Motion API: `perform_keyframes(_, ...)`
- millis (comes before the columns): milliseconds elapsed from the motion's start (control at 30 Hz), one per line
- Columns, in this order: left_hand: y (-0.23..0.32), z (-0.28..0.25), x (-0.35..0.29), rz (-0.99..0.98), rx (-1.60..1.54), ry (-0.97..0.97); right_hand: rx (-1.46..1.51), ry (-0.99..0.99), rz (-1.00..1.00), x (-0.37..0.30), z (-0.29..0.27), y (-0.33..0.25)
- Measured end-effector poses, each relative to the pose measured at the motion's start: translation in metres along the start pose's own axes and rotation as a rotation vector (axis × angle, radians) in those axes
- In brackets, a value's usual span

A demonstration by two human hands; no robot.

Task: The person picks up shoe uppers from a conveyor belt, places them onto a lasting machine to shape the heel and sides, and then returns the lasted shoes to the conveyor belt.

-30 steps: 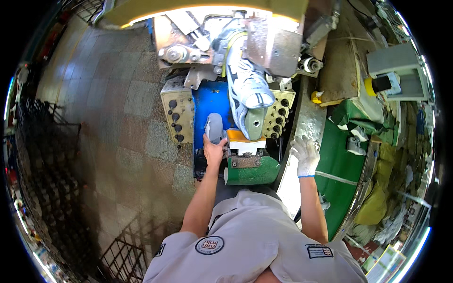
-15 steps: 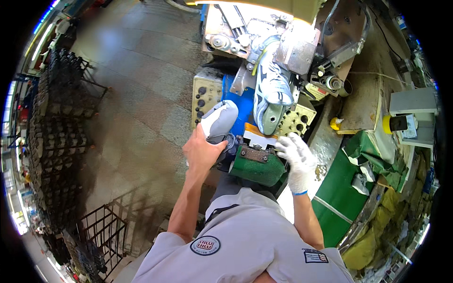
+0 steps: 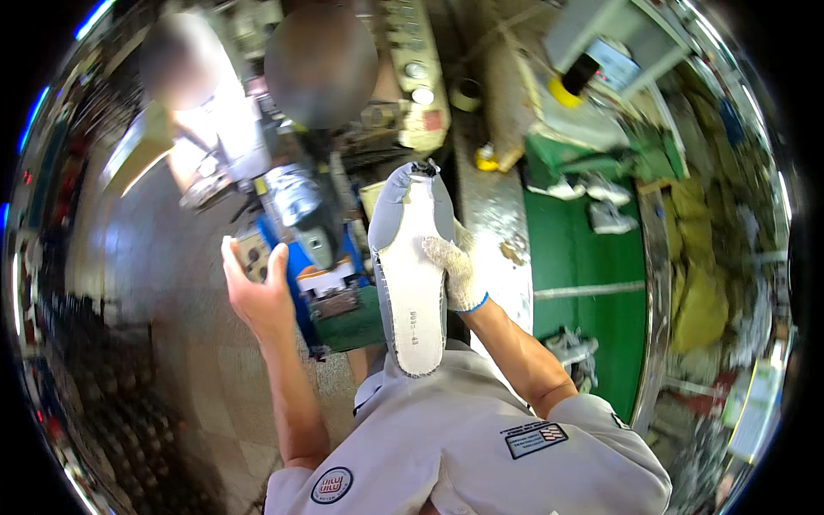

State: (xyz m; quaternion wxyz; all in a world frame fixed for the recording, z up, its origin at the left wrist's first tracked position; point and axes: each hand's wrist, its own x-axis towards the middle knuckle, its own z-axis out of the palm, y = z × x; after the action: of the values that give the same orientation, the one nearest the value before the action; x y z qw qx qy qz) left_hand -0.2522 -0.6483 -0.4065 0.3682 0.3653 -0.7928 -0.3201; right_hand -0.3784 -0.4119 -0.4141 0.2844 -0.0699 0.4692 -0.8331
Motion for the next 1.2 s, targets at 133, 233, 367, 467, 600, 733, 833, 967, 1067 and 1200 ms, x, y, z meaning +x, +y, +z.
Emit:
perform_keyframes(133, -0.001, 0.084, 0.033, -0.315, -0.031, -0.328, 0.124, 0.164, 0.01, -0.026, -0.066, -0.003)
perform_keyframes(233, -0.058, 0.118, 0.053, -0.026, -0.345, -0.34, 0.287, 0.207, 0.011, -0.051, -0.108, -0.009)
perform_keyframes(367, -0.045, 0.108, 0.058, -0.11, -0.183, -0.324, 0.526, 0.304, 0.045, -0.077, -0.169, 0.007)
perform_keyframes(467, -0.062, 0.084, 0.061, -0.391, -0.662, -0.413, 0.635, 0.303, 0.081, -0.098, -0.21, 0.009)
perform_keyframes(600, -0.024, 0.075, -0.021, -0.583, -0.808, -0.543, 0.744, 0.298, -0.028, -0.131, -0.241, -0.004)
perform_keyframes(733, 0.033, 0.144, -0.127, -0.762, -0.849, -0.803, 0.656, 0.456, -0.153, -0.173, -0.283, -0.001)
perform_keyframes(833, 0.06, 0.247, -0.202, -0.707, -0.7, -1.096, 0.655, 0.511, -0.258, -0.202, -0.307, 0.002)
perform_keyframes(967, 0.124, 0.352, -0.317, -0.535, -0.436, -1.474, 0.625, 0.611, -0.372, -0.253, -0.328, -0.008)
perform_keyframes(1067, 0.172, 0.39, -0.38, -0.171, -0.348, -1.882, 0.46, 0.73, -0.433, -0.289, -0.339, -0.007)
perform_keyframes(1200, 0.234, 0.386, -0.413, 0.172, -0.369, -1.79, 0.189, 0.894, -0.418, -0.319, -0.352, -0.012)
